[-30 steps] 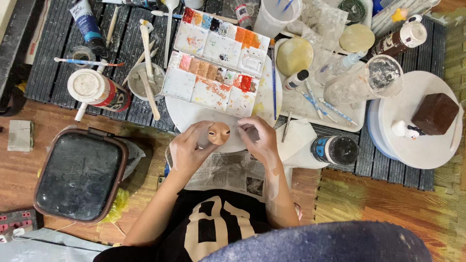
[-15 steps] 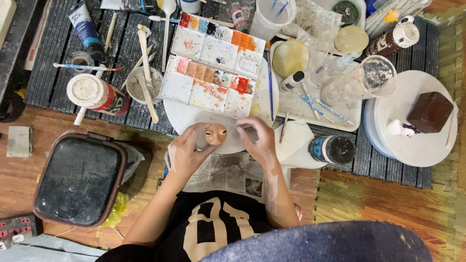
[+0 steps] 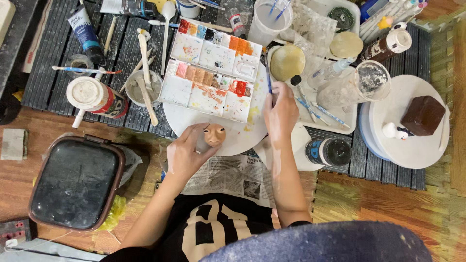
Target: The person paints a small brown ceramic block with a brush, then paints a small white ceramic bird figurine with black and orange details. The person places the painted items on a white plate.
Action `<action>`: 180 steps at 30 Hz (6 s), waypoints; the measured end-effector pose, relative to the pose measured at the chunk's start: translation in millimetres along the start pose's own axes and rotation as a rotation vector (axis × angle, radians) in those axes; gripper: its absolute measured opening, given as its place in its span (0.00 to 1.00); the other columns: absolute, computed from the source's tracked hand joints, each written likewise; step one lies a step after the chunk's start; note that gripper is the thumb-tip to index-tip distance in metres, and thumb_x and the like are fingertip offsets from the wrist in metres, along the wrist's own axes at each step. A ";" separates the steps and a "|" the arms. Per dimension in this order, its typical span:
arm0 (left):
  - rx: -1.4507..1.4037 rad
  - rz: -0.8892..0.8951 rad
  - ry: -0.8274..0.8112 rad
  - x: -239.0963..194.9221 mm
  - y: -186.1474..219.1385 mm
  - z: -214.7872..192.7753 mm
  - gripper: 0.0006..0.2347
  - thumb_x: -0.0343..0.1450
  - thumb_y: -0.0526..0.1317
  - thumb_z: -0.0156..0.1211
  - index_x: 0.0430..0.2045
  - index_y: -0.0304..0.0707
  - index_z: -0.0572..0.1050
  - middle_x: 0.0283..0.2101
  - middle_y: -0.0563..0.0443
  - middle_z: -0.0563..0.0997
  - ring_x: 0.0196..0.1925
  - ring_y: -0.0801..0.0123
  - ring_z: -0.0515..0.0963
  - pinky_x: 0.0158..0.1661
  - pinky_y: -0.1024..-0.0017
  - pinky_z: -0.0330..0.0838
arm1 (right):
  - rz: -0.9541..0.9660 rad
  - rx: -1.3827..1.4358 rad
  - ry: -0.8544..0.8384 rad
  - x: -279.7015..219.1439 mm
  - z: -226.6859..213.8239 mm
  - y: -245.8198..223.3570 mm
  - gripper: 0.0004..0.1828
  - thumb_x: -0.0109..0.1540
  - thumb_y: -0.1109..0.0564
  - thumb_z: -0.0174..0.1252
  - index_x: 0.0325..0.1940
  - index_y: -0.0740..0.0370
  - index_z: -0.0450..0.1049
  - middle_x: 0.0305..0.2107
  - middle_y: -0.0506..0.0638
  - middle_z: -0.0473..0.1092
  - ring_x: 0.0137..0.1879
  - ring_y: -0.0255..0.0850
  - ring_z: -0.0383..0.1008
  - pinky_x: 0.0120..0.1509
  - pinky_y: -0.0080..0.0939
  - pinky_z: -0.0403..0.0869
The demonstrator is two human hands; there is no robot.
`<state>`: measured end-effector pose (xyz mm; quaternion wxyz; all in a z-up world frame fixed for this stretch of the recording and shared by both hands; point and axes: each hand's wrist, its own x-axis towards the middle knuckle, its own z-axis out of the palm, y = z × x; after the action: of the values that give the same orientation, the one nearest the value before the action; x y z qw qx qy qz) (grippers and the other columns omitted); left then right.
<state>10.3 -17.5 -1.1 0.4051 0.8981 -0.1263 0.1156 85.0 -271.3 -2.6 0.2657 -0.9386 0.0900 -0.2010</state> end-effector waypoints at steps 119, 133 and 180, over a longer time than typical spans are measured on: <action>0.005 0.044 -0.025 4.1 36.9 16.0 0.34 0.63 0.44 0.79 0.58 0.26 0.63 0.48 0.53 0.84 0.19 0.73 0.74 0.24 0.75 0.71 | 0.015 0.898 0.107 -148.9 -75.8 89.8 0.27 0.74 0.36 0.41 0.62 0.62 0.57 0.49 0.63 0.75 0.54 0.46 0.76 0.60 0.47 0.70; 0.098 0.050 -0.058 9.5 34.7 8.4 0.35 0.61 0.46 0.80 0.57 0.28 0.64 0.50 0.52 0.83 0.20 0.70 0.77 0.25 0.72 0.73 | -0.011 0.940 0.053 -146.3 -74.0 87.7 0.22 0.76 0.48 0.45 0.63 0.70 0.69 0.53 0.64 0.73 0.53 0.43 0.72 0.61 0.45 0.71; -0.131 -0.135 -0.310 20.1 16.8 -16.5 0.32 0.57 0.43 0.78 0.55 0.42 0.70 0.38 0.48 0.81 0.20 0.70 0.77 0.26 0.69 0.75 | 0.224 1.149 0.174 -33.2 -31.1 23.7 0.08 0.73 0.55 0.41 0.51 0.60 0.62 0.37 0.57 0.77 0.34 0.36 0.72 0.41 0.35 0.71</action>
<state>22.2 -18.4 27.5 0.4454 0.8832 -0.1338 -0.0604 40.3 -296.5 -2.0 0.7427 -0.6090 0.0865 -0.2646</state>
